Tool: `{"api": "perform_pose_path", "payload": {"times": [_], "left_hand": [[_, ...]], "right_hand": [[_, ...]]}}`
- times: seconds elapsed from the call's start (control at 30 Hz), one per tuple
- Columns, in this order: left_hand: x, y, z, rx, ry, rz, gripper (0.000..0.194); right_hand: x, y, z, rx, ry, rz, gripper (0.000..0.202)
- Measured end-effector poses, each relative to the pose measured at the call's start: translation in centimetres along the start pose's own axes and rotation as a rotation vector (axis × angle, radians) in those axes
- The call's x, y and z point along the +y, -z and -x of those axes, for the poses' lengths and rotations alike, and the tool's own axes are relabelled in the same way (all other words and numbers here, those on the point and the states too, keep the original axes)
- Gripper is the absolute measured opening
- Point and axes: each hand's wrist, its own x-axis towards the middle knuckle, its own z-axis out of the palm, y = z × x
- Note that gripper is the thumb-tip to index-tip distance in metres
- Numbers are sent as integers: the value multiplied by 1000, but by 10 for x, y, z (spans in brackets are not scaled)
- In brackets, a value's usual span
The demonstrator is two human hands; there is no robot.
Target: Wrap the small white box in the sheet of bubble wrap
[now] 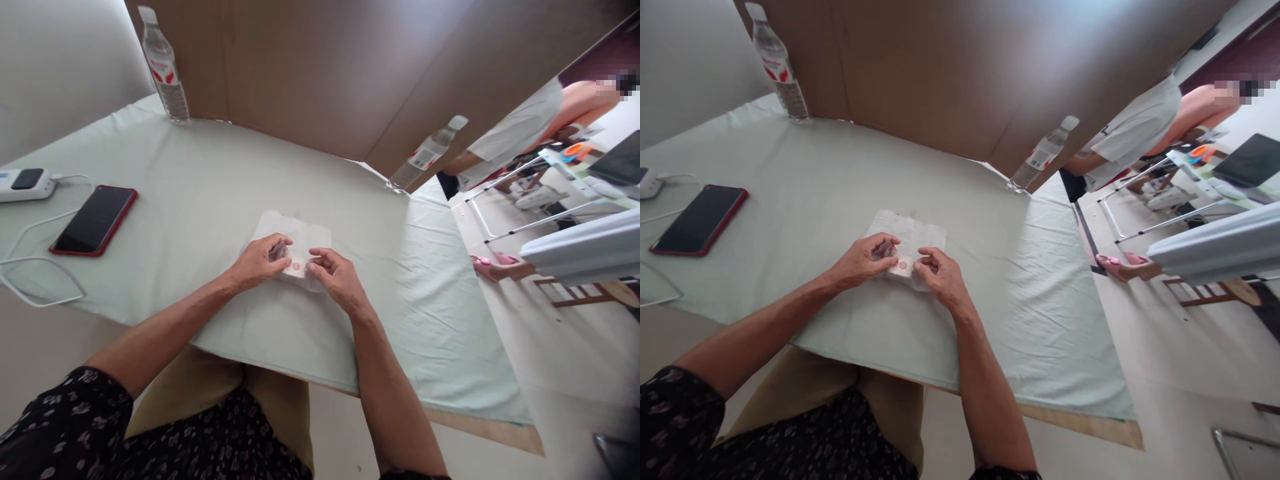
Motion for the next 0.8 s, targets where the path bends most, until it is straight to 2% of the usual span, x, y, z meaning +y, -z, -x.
{"api": "perform_pose_path", "payload": {"times": [0.1, 0.23, 0.37, 0.57, 0.63, 0.73, 0.8], "left_hand": [[-2, 0, 0, 1, -9, 20, 36], [-6, 0, -1, 0, -35, 43, 36], [-6, 0, -1, 9, -50, 53, 36], [-4, 2, -2, -4, -25, 78, 35], [-4, 1, -2, -7, -7, 91, 36], [-5, 0, -2, -3, 5, 71, 35], [-4, 0, -2, 2, -4, 47, 34]], "right_hand": [[0, -1, 1, -20, -70, -68, 35], [0, -1, 1, -47, -85, -96, 40], [1, -1, 1, -86, -30, -93, 43], [5, -1, -2, 7, 66, 84, 34], [5, -3, -1, 116, 166, 206, 31], [0, -11, 4, 332, 447, 459, 19], [-5, -17, 8, 310, 603, 618, 14]]}}
